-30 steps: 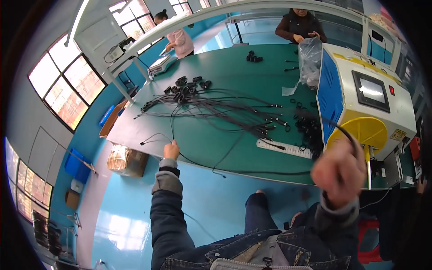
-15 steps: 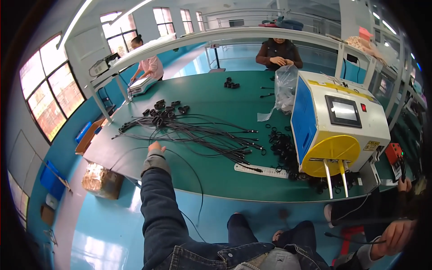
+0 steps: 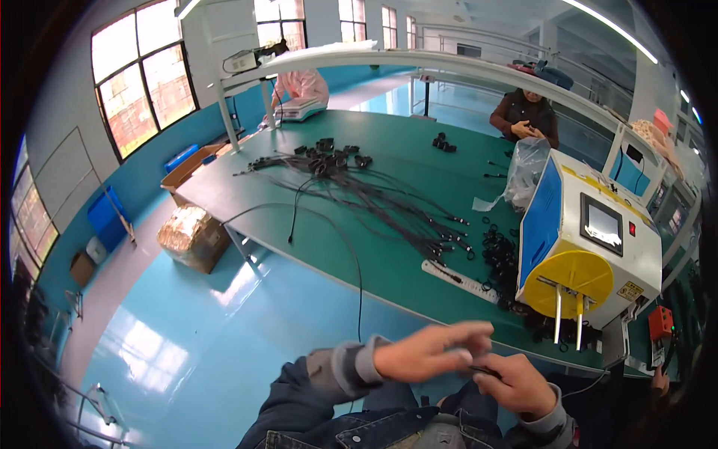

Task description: The person picks up a cable, winds it around the spindles of a machine, and removes the coiled cable. They then secure the coil with a rubber band and place it on the table, repeating the process.

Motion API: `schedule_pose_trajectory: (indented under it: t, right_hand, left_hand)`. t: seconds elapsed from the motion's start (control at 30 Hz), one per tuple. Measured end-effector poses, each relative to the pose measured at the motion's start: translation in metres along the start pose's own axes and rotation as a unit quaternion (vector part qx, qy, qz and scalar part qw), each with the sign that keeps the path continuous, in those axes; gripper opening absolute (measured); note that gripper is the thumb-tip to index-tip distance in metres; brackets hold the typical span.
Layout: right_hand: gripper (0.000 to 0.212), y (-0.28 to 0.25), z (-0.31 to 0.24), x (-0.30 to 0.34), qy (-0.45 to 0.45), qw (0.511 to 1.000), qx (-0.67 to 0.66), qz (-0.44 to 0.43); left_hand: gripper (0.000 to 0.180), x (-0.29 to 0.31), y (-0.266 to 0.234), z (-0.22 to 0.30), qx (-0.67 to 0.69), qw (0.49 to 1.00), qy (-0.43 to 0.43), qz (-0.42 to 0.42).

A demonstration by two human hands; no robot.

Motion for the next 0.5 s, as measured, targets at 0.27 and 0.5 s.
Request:
schedule_pose_trajectory:
  t: [0.27,0.5]
  right_hand:
    - [0.014,-0.011,0.03,0.045,0.021,0.982,0.093,0.164]
    - [0.01,-0.047,0.06,0.123,-0.036,0.928,0.255,0.268]
  left_hand:
    - [0.032,0.014,0.076,-0.025,0.078,0.979,-0.182,-0.041]
    - [0.016,-0.005,0.059,-0.032,-0.022,0.981,-0.151,0.119]
Point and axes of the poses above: each hand's wrist, its own x-axis away from the middle knuckle, its own y-axis out of the palm, z = x × y, the point moved 3 cm from there along -x, towards the middle knuckle, and after that the axes turned 15 degrees about -x, right-handed, at the moved point
